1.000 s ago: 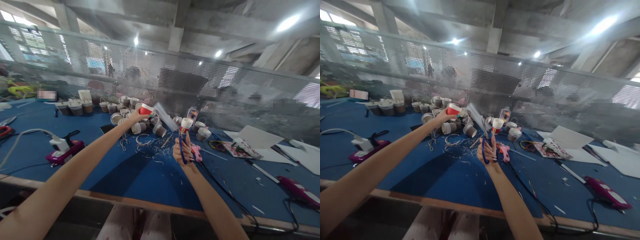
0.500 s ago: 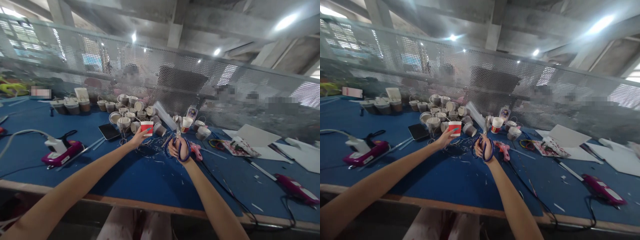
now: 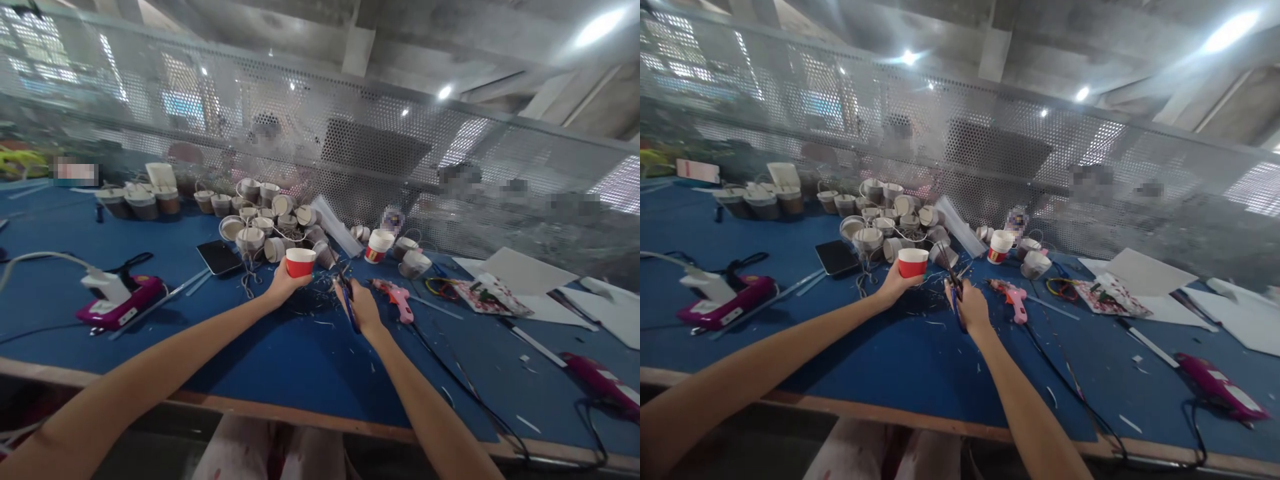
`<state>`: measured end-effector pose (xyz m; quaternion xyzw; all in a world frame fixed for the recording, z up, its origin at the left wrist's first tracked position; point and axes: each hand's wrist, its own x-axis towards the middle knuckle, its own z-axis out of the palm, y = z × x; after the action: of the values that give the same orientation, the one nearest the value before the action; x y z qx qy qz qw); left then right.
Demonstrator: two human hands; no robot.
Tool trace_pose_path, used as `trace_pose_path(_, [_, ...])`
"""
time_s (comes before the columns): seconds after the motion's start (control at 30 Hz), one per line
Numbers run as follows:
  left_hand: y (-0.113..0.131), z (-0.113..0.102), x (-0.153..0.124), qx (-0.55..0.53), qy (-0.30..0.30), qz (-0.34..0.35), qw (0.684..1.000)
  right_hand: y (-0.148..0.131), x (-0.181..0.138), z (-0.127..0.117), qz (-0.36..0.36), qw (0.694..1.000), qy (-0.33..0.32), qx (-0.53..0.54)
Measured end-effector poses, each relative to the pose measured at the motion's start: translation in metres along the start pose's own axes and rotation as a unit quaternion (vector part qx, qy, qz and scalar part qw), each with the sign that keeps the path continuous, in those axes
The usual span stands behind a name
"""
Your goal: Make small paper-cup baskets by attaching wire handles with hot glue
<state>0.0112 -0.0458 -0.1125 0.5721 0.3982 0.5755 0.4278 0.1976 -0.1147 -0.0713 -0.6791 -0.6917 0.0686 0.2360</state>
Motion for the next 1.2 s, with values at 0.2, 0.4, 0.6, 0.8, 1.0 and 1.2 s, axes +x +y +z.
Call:
trace_pose_path(0.2, [-0.003,0.002,-0.001,-0.079,-0.071,-0.041,0.994,0.002,0.001,0.007,0.015,0.999,-0.023,-0.046])
trace_pose_path(0.4, [-0.008,0.005,-0.002,-0.128,-0.1,-0.051,0.985,0.005,0.002,0.007,0.041,0.997,0.001,-0.066])
trace_pose_path(0.6, [-0.007,0.001,0.002,0.109,0.049,0.056,0.991,0.003,0.002,-0.001,0.042,0.988,0.042,-0.14])
trace_pose_path(0.8, [-0.004,0.003,-0.004,0.152,0.093,0.101,0.979,-0.002,-0.001,0.001,0.034,0.988,-0.002,-0.154])
trace_pose_path(1.0, [0.0,0.005,-0.007,0.179,0.051,0.142,0.972,-0.005,-0.003,0.003,0.021,0.987,-0.027,-0.158])
trace_pose_path(1.2, [0.001,0.005,-0.007,0.189,0.037,0.166,0.967,-0.002,-0.002,-0.001,0.009,0.984,-0.02,-0.177])
